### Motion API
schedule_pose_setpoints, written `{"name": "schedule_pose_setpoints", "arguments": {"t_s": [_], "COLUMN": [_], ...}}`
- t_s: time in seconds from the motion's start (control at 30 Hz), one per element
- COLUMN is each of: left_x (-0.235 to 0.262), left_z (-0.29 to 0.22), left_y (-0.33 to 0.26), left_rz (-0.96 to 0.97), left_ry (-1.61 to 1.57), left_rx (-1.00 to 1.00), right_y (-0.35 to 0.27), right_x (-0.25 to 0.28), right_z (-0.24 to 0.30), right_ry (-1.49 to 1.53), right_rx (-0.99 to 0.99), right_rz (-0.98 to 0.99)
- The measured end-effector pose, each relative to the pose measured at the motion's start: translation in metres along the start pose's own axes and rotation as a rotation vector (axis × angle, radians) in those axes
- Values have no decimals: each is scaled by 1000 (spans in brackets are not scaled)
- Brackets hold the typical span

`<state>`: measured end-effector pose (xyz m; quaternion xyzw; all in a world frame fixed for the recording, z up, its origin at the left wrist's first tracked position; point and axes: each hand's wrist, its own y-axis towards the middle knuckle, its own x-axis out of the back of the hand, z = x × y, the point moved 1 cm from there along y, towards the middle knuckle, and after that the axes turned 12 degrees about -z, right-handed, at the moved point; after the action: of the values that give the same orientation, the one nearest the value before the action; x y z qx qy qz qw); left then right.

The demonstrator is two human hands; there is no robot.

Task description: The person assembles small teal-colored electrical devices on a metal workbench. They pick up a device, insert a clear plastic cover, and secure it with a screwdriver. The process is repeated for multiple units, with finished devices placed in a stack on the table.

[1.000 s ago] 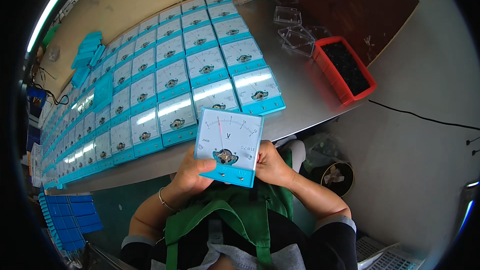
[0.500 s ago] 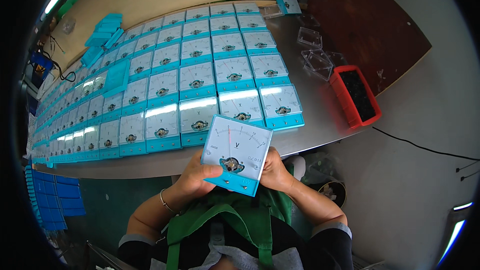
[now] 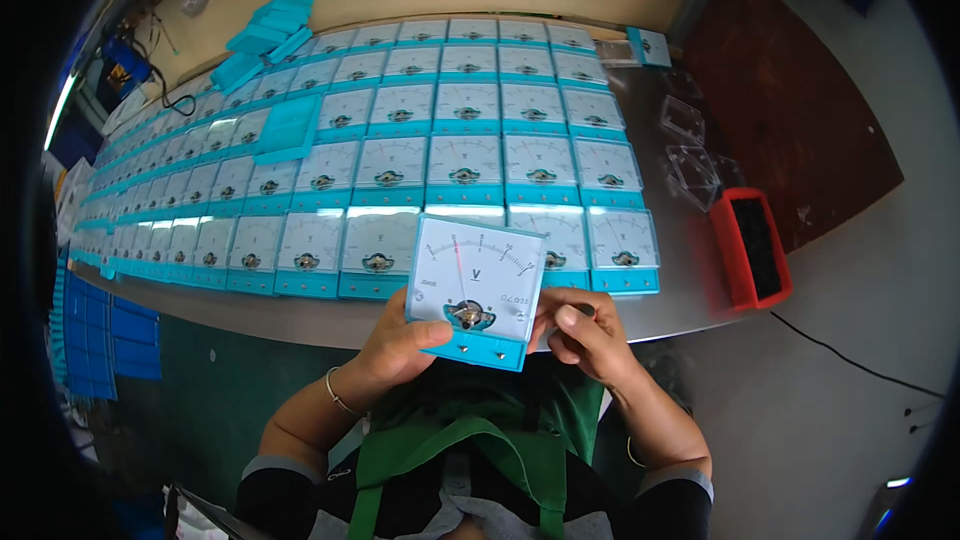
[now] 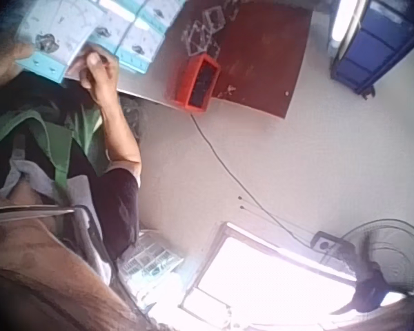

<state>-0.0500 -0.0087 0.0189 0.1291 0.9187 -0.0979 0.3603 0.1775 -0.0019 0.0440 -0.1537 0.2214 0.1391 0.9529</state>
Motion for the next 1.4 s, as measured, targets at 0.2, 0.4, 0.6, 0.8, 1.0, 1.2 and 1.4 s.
{"name": "schedule_pose_setpoints", "arguments": {"t_s": [0.2,0.4,0.6,0.8,1.0,1.2,1.4], "left_x": [21,45,96,97,66,12,-39], "left_z": [-29,-76,-71,-67,-70,-39,-25], "left_y": [19,12,-10,-20,-18,5,8], "left_rz": [-235,-320,-193,-38,29,477,222], "left_ry": [287,126,-99,-609,-447,-382,-356], "left_rx": [-579,-587,-571,-261,-385,52,82], "right_y": [50,109,251,303,149,82,50], "right_x": [-57,-155,-206,-218,-136,-21,30], "right_z": [38,27,-10,-45,75,109,53], "right_ry": [-988,-1312,-1167,-1469,-1079,-509,-368], "right_rx": [590,1138,1046,1165,1015,23,266], "right_rz": [-30,471,239,155,11,-77,-191]}}
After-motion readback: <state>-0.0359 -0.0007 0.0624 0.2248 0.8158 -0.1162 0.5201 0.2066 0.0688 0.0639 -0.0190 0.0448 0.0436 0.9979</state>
